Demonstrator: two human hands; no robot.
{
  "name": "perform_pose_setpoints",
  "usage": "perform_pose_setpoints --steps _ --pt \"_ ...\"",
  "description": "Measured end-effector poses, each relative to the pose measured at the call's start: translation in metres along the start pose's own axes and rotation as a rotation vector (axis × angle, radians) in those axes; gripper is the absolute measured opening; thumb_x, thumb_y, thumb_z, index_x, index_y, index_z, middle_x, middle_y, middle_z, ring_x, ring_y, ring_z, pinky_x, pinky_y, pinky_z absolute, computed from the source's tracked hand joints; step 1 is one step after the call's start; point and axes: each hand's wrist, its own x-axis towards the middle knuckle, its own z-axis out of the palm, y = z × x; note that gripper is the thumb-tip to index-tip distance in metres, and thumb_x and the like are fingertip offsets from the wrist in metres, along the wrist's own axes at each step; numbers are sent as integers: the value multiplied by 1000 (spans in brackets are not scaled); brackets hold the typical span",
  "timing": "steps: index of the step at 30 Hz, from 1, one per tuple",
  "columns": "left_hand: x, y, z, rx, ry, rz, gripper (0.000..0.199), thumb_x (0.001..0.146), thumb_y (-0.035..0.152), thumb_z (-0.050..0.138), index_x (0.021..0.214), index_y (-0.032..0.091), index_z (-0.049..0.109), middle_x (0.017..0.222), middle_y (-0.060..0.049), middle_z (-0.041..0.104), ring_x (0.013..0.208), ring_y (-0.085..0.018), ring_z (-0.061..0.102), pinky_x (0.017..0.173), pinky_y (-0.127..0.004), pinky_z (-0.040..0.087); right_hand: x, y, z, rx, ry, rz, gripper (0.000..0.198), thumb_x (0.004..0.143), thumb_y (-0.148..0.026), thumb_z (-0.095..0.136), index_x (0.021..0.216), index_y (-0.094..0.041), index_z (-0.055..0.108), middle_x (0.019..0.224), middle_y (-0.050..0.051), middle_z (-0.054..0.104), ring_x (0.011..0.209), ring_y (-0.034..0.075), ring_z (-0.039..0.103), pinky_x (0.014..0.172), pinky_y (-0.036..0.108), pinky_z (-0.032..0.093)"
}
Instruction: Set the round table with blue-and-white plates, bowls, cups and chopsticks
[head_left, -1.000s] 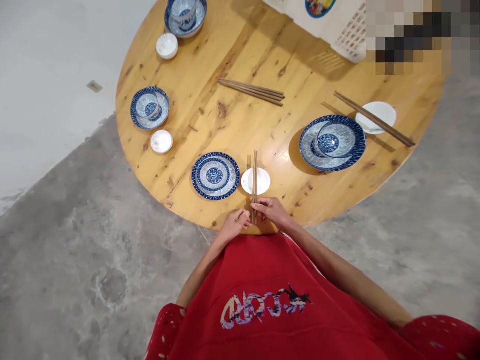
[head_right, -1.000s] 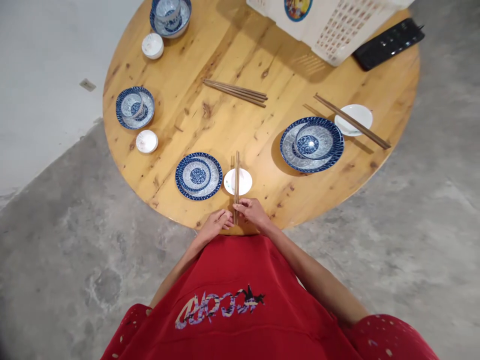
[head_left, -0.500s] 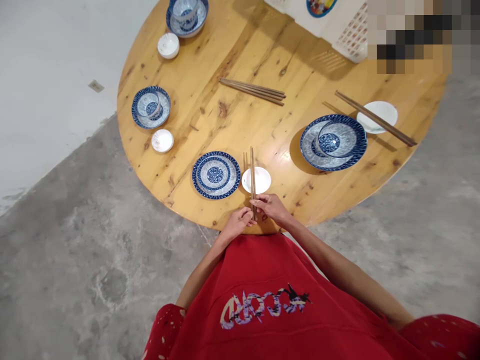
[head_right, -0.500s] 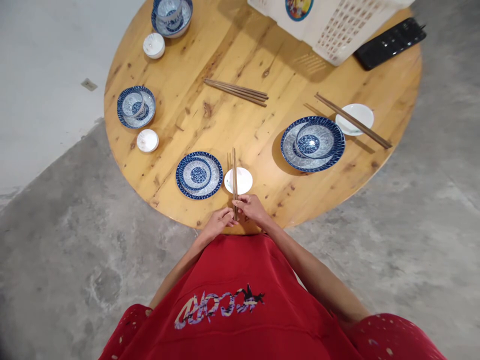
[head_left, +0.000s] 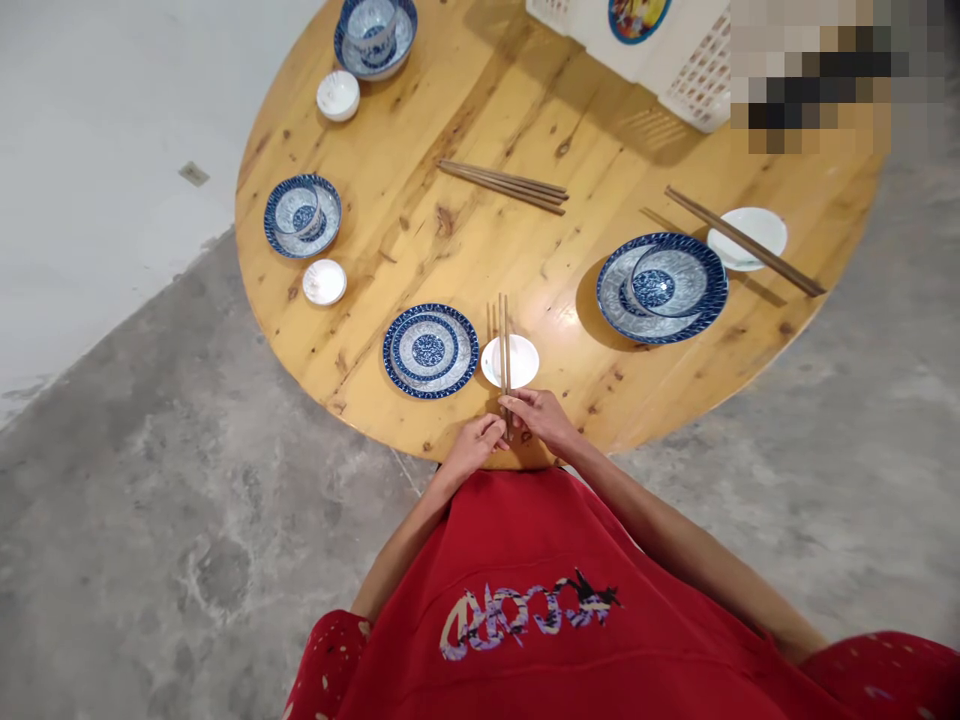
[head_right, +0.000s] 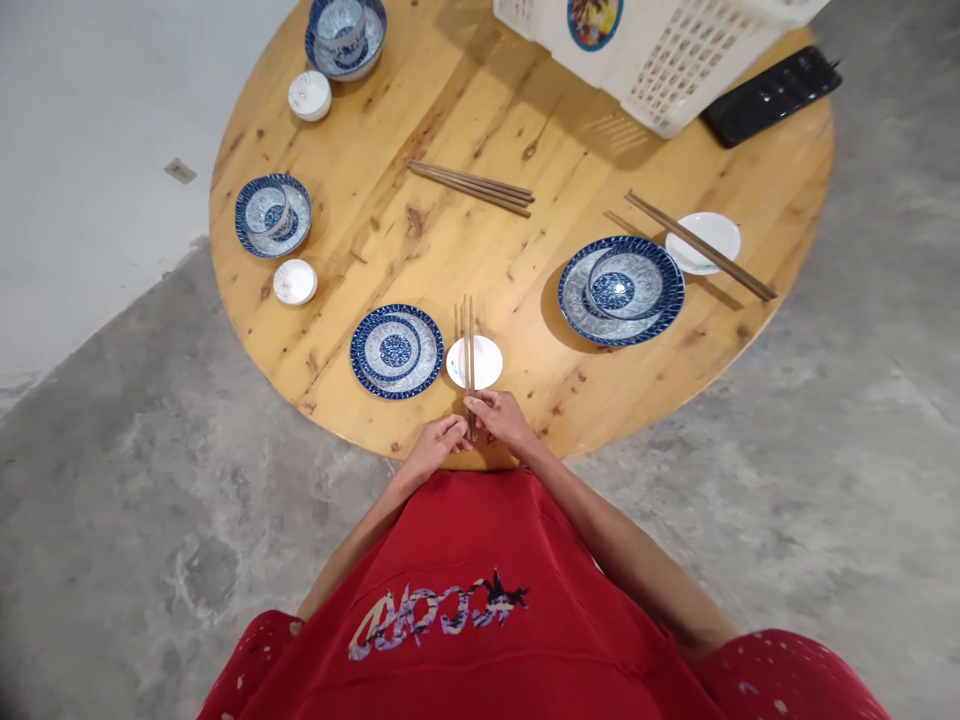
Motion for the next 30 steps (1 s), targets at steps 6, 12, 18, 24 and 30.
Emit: perform_pose_setpoints --steps 6,12,18,24,30 --pt "0 -7 -1 68 60 19 33 97 46 41 79 20 52 72 1 63 74 -15 65 66 -24 48 -6 7 -12 -88 42 -39 55 77 -76 58 68 -21 60 51 2 54 48 16 49 49 29 39" --pt "-12 -15 -12 117 164 58 37 97 48 38 87 19 59 91 -5 71 76 -15 66 73 -28 50 4 -24 -54 -281 226 -216 55 86 -71 51 65 -21 58 54 1 51 51 17 48 51 30 35" --pt "-34 -24 -23 177 302 68 37 98 49 36 85 21 59 83 -3 69 78 -17 66 79 -29 49 91 -111 -93 -745 402 -555 28 91 -37 49 85 -19 69 86 10 70 78 24 63 73 33 46" --pt "-48 -36 -24 131 405 36 38 98 49 38 91 21 62 87 -5 71 80 -20 68 79 -32 51 198 -169 -100 -992 478 -582 41 89 -17 46 123 -7 67 128 22 65 109 32 62 102 42 46" --pt "-55 -43 -23 82 485 5 43 98 55 35 95 22 63 90 -7 73 82 -23 69 80 -35 52 241 -175 -94 -1144 496 -450 43 89 -13 47 129 -9 62 132 22 60 123 34 53 104 44 45"
